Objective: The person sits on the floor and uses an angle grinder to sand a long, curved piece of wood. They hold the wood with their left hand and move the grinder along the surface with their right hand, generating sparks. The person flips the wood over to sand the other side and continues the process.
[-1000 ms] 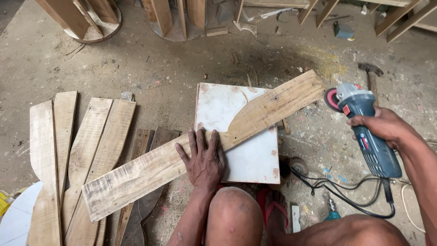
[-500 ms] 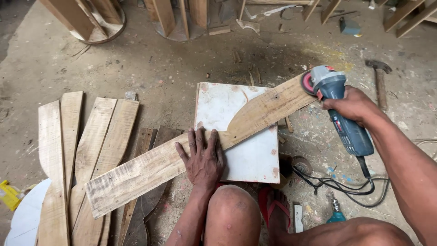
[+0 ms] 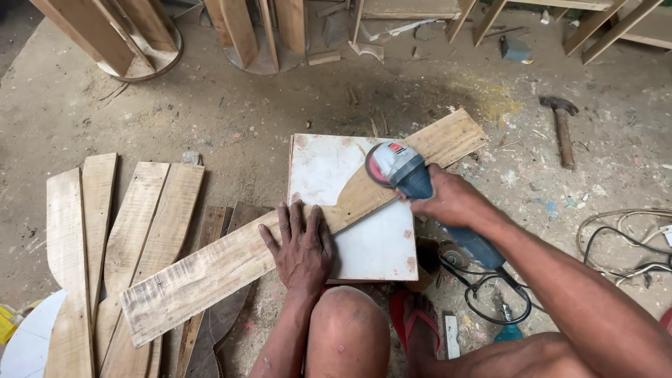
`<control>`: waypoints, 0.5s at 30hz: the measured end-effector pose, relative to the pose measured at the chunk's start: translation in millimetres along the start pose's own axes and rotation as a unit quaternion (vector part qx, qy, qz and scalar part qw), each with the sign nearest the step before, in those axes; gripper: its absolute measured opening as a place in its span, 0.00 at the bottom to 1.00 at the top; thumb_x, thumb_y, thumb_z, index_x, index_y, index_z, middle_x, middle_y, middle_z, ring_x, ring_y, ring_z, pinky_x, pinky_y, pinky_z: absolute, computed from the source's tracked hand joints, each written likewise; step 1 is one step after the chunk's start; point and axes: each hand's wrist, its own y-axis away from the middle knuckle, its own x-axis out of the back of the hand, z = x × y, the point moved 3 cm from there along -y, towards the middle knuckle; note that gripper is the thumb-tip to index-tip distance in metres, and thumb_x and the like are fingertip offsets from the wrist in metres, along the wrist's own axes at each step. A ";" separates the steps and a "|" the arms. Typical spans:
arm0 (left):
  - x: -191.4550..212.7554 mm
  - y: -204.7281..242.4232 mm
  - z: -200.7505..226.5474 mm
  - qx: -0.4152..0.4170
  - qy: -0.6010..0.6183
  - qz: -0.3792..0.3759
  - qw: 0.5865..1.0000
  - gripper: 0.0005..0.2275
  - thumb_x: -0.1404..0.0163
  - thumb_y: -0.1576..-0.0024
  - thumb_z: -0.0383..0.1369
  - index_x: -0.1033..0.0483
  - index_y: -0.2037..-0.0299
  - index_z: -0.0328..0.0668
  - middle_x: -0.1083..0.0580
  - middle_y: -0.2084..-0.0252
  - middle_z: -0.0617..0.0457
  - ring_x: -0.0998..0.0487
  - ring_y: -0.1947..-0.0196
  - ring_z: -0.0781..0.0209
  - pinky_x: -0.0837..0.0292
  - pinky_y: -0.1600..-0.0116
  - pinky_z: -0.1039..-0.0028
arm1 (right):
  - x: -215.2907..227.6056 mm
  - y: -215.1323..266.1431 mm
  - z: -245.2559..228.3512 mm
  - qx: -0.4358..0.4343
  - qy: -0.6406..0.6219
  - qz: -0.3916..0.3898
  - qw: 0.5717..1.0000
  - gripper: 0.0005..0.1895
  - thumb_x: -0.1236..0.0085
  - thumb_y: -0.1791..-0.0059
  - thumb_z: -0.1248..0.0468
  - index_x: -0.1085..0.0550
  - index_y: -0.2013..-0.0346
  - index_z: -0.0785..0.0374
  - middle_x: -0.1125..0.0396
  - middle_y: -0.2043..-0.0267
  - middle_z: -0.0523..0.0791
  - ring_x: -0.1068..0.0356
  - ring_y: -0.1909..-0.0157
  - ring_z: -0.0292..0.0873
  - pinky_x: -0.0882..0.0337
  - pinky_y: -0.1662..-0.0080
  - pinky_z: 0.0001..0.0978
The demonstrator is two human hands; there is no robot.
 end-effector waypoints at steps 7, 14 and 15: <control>-3.9 -0.9 -0.2 0.008 0.017 0.004 1.000 0.17 0.62 0.37 0.43 0.26 0.40 0.60 0.34 0.31 0.51 0.49 0.23 0.50 0.71 0.27 0.38 | 47.7 -38.1 63.0 -0.094 0.011 0.100 0.990 0.40 0.30 0.59 0.49 0.32 0.42 0.74 0.30 0.45 0.67 0.32 0.39 0.69 0.30 0.42 0.62; 0.5 -1.9 1.3 0.002 0.025 -0.010 1.000 0.16 0.62 0.37 0.42 0.27 0.43 0.57 0.35 0.31 0.49 0.49 0.24 0.48 0.69 0.27 0.37 | 64.0 -52.1 136.3 -0.100 -0.072 0.235 0.964 0.35 0.27 0.61 0.57 0.28 0.48 0.79 0.29 0.54 0.68 0.29 0.48 0.71 0.27 0.54 0.64; 2.2 -2.6 0.9 0.002 0.024 -0.013 1.000 0.16 0.62 0.37 0.42 0.27 0.43 0.57 0.35 0.31 0.49 0.49 0.24 0.48 0.69 0.27 0.37 | 58.0 -33.4 109.8 -0.101 -0.073 0.233 0.964 0.35 0.27 0.61 0.57 0.28 0.48 0.79 0.29 0.54 0.68 0.29 0.48 0.71 0.27 0.54 0.64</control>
